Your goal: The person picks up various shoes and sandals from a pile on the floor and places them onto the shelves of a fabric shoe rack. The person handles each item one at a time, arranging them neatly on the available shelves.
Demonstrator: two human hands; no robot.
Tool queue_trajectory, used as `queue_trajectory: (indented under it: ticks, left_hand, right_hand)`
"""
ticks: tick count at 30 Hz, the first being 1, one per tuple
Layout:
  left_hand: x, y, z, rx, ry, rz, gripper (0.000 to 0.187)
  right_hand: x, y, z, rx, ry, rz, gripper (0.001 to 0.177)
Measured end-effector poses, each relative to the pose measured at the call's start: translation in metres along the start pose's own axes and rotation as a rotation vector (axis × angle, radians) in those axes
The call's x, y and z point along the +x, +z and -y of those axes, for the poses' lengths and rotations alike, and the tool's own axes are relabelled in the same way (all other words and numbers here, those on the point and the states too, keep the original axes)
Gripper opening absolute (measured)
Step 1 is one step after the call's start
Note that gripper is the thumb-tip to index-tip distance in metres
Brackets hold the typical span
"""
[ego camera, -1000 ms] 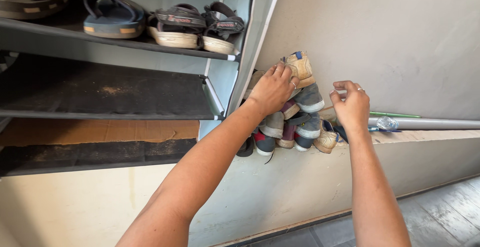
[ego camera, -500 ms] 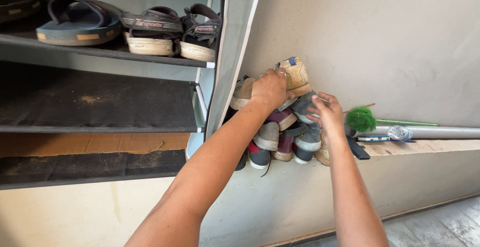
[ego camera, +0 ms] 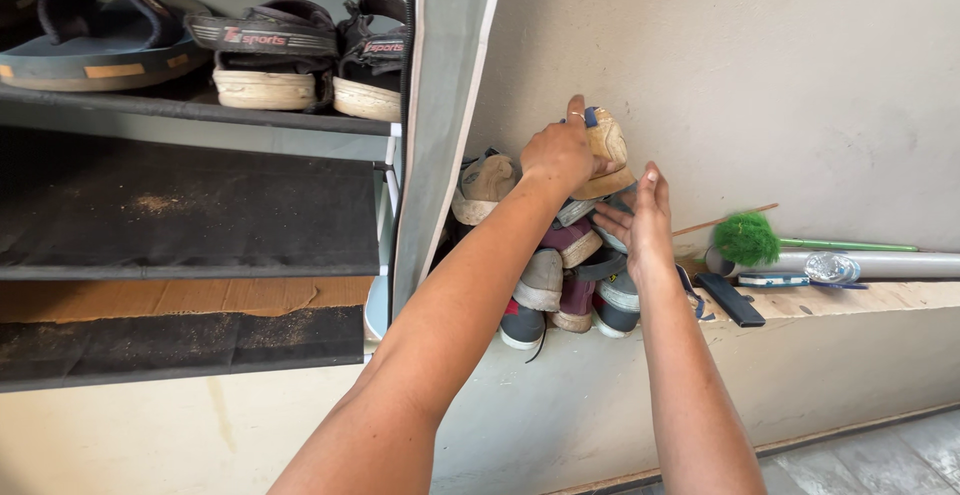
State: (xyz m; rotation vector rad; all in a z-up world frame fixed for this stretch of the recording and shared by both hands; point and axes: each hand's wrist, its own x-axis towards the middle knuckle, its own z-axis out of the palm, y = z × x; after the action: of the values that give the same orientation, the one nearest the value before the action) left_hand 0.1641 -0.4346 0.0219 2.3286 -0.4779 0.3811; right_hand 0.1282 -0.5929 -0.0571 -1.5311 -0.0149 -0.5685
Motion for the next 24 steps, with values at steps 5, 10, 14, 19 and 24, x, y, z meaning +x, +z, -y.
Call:
queue_trajectory:
  ticks: [5, 10, 14, 19, 24]
  left_hand:
    - [0.014, 0.01, 0.002, -0.049, -0.046, 0.005, 0.127]
    - [0.02, 0.034, 0.01, -0.129, -0.033, 0.013, 0.113]
    - [0.02, 0.054, 0.014, -0.183, -0.028, -0.001, 0.112]
    - [0.005, 0.059, 0.015, -0.23, -0.002, -0.032, 0.11]
    - [-0.015, 0.056, 0.019, -0.24, 0.105, -0.093, 0.102]
  right_hand:
    - [-0.003, 0.004, -0.007, 0.002, -0.023, 0.076, 0.076]
    - [-0.005, 0.005, -0.009, 0.071, -0.024, 0.076, 0.066]
    - [0.0, 0.002, -0.019, 0.19, -0.053, 0.09, 0.049]
    - [0.001, -0.001, -0.028, 0.262, -0.03, 0.051, 0.041]
    - [-0.003, -0.002, -0.032, 0.298, -0.026, 0.047, 0.044]
